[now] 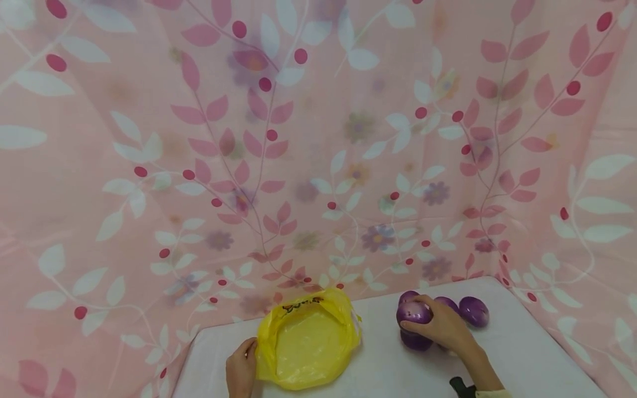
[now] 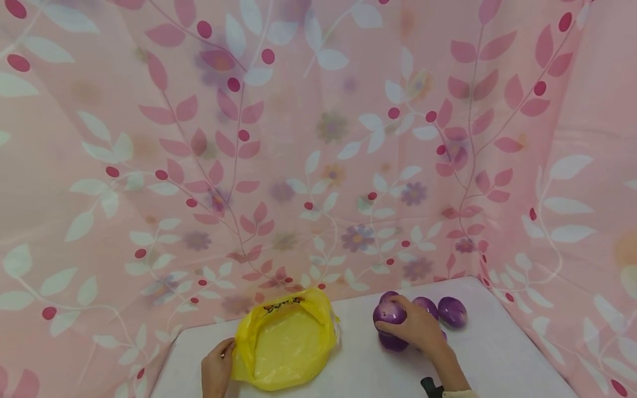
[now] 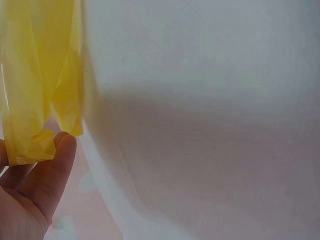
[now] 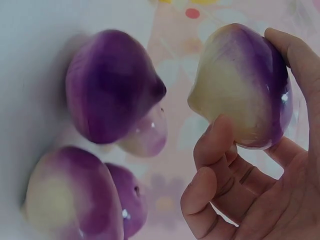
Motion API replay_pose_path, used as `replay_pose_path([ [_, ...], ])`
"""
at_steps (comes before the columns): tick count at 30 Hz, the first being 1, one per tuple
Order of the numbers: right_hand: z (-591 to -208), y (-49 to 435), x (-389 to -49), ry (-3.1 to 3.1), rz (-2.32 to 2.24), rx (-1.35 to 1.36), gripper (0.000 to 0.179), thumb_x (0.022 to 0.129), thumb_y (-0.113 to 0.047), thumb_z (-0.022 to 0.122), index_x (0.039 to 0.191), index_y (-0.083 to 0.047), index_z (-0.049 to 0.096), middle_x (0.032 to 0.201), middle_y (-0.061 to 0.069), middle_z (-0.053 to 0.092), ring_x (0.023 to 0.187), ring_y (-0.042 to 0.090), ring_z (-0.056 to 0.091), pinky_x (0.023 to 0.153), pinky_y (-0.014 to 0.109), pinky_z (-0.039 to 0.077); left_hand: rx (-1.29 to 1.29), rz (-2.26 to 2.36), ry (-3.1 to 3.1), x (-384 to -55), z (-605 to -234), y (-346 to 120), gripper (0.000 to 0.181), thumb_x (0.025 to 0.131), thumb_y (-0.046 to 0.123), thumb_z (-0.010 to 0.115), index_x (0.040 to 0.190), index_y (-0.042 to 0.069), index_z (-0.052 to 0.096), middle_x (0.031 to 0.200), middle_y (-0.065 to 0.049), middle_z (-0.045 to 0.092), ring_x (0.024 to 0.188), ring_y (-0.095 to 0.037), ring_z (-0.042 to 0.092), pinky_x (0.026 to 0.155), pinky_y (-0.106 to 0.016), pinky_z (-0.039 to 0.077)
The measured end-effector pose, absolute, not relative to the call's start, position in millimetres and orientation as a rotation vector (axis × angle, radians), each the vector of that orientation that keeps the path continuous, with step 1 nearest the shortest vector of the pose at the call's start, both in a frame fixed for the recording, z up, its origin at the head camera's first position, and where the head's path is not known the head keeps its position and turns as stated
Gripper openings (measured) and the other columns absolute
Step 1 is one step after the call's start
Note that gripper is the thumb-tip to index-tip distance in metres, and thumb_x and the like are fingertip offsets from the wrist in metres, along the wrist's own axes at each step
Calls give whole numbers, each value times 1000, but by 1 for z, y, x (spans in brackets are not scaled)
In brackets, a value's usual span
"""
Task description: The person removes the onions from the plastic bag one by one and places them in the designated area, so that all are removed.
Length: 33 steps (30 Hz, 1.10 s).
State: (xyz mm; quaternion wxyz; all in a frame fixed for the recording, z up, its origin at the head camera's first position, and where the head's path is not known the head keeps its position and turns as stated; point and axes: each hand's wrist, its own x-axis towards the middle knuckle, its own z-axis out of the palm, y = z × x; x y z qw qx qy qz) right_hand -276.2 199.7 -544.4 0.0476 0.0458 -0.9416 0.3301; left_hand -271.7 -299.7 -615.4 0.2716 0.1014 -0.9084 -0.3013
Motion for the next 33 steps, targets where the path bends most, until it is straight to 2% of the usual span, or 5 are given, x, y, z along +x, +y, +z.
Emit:
replay_pose_path([
  [14,-548,233,-263,-2830,1026,90,77,77,-65,72,134,-16,54,118,18,65,97,38,65,76,55,53,304,-830,-2444,-270,-612,-299,11,91,3,69,98,2,77,89,-14,74,73,-25,69,63,-41,56],
  [20,-552,246,-259,-2858,1021,28,78,80,-68,67,139,-20,51,126,23,62,104,49,61,74,62,50,325,-836,-2451,-270,-613,-299,11,91,3,69,98,2,77,90,-14,74,74,-26,69,64,-42,56],
  [27,-556,266,-252,-2908,1021,-40,85,84,-67,63,143,-8,45,131,37,51,111,62,50,78,68,46,330,-831,-2446,-271,-614,-299,11,90,2,69,99,1,76,90,-15,74,75,-27,70,65,-43,56],
  [33,-560,280,-246,-2932,1023,-84,89,86,-68,59,147,-5,40,134,41,45,116,64,45,80,69,43,331,-829,-2451,-271,-614,-299,11,90,3,69,99,1,76,90,-15,74,75,-27,70,65,-43,56],
])
